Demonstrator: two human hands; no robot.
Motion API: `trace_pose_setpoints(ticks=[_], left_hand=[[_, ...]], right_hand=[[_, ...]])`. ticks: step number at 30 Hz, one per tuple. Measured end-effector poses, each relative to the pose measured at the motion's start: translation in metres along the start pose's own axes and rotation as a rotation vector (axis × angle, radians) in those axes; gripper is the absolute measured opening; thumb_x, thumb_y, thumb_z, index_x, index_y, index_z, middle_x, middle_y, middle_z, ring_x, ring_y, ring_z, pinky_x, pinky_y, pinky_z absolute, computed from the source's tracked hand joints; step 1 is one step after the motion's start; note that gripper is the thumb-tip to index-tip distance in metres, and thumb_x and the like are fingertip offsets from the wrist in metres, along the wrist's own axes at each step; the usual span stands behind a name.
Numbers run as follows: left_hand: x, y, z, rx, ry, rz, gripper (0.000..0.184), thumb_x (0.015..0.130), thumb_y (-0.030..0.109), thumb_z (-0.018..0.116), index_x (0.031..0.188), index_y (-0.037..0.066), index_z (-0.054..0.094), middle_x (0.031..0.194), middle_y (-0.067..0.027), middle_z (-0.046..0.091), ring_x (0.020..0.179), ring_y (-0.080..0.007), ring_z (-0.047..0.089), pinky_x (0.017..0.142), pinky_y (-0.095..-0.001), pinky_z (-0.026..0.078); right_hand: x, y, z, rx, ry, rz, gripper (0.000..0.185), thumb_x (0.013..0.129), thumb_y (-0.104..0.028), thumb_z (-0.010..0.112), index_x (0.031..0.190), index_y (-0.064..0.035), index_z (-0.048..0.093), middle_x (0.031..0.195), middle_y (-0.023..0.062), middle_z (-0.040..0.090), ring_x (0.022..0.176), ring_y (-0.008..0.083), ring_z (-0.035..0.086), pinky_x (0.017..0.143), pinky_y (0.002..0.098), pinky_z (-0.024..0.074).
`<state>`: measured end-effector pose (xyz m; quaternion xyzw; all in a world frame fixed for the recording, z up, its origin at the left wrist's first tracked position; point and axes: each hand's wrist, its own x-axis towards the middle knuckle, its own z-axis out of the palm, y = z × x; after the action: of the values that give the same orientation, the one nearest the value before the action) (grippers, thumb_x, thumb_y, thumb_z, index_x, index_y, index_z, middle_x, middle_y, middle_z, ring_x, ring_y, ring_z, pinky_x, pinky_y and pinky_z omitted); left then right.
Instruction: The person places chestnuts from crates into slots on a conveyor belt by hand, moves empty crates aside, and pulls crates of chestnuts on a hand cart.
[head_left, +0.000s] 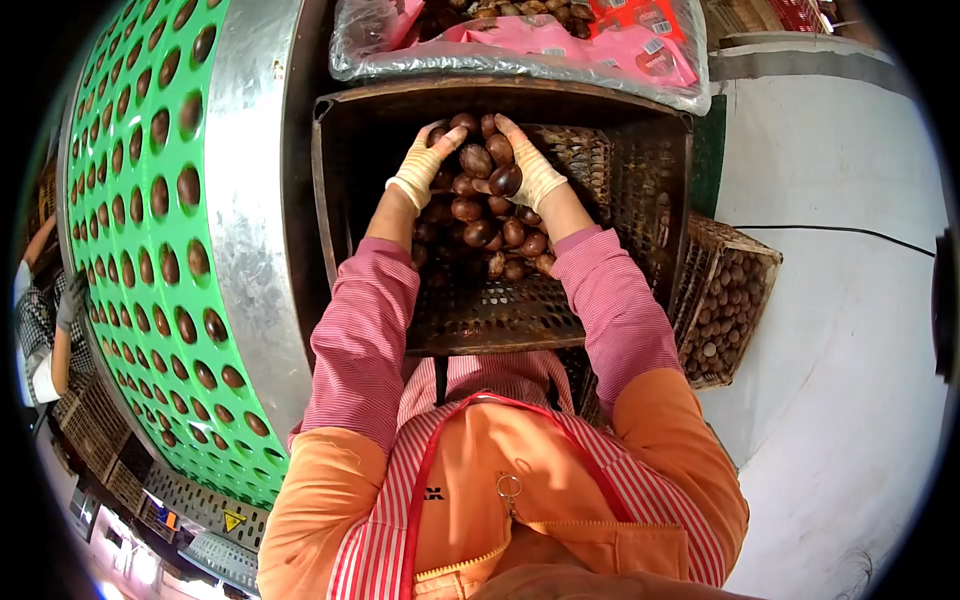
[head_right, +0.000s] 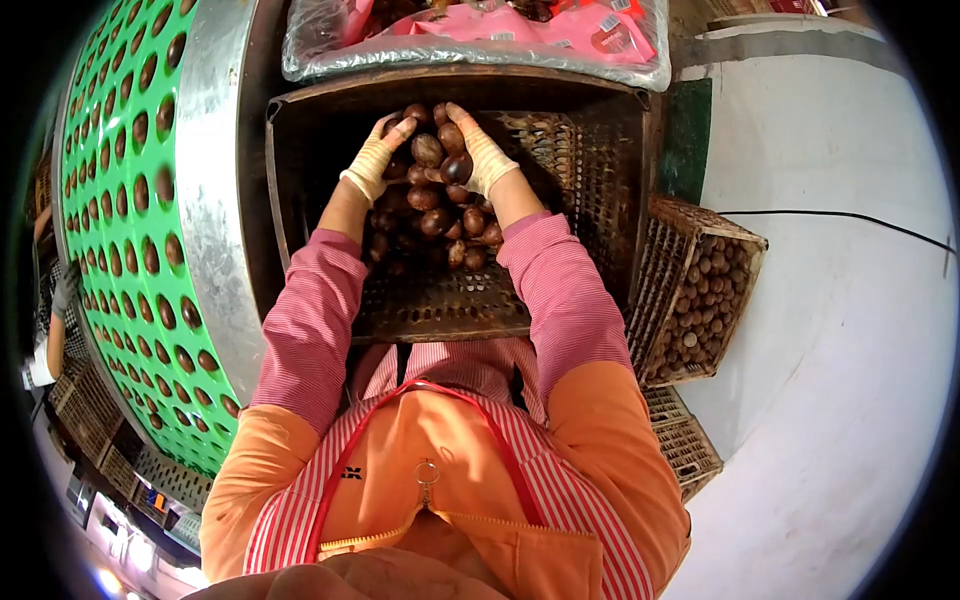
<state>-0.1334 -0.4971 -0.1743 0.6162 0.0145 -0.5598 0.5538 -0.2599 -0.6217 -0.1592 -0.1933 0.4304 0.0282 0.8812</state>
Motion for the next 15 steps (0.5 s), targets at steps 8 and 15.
trace_pose_setpoints(ticks=[8, 15], left_hand=[[-0.005, -0.008, -0.002, 0.127, 0.039, 0.165, 0.045, 0.082, 0.030, 0.076, 0.120, 0.012, 0.061, 0.107, -0.0038, 0.062, 0.096, -0.0170, 0.056, 0.085, -0.0356, 0.048], [-0.028, -0.011, 0.008, 0.094, -0.051, 0.121, 0.055, 0.083, 0.039, 0.074, 0.126, 0.009, 0.057, 0.114, -0.0058, 0.063, 0.103, -0.0189, 0.057, 0.087, -0.0373, 0.049]], right_hand=[[0.000, 0.006, 0.001, -0.143, 0.048, -0.019, 0.057, 0.080, -0.058, 0.068, 0.122, -0.0221, 0.055, 0.120, 0.0015, 0.058, 0.100, 0.0192, 0.059, 0.073, 0.0350, 0.0500], [-0.024, 0.011, -0.007, -0.135, -0.030, 0.043, 0.046, 0.088, -0.053, 0.060, 0.123, -0.0239, 0.056, 0.109, -0.0001, 0.064, 0.088, 0.0161, 0.063, 0.069, 0.0326, 0.0512]])
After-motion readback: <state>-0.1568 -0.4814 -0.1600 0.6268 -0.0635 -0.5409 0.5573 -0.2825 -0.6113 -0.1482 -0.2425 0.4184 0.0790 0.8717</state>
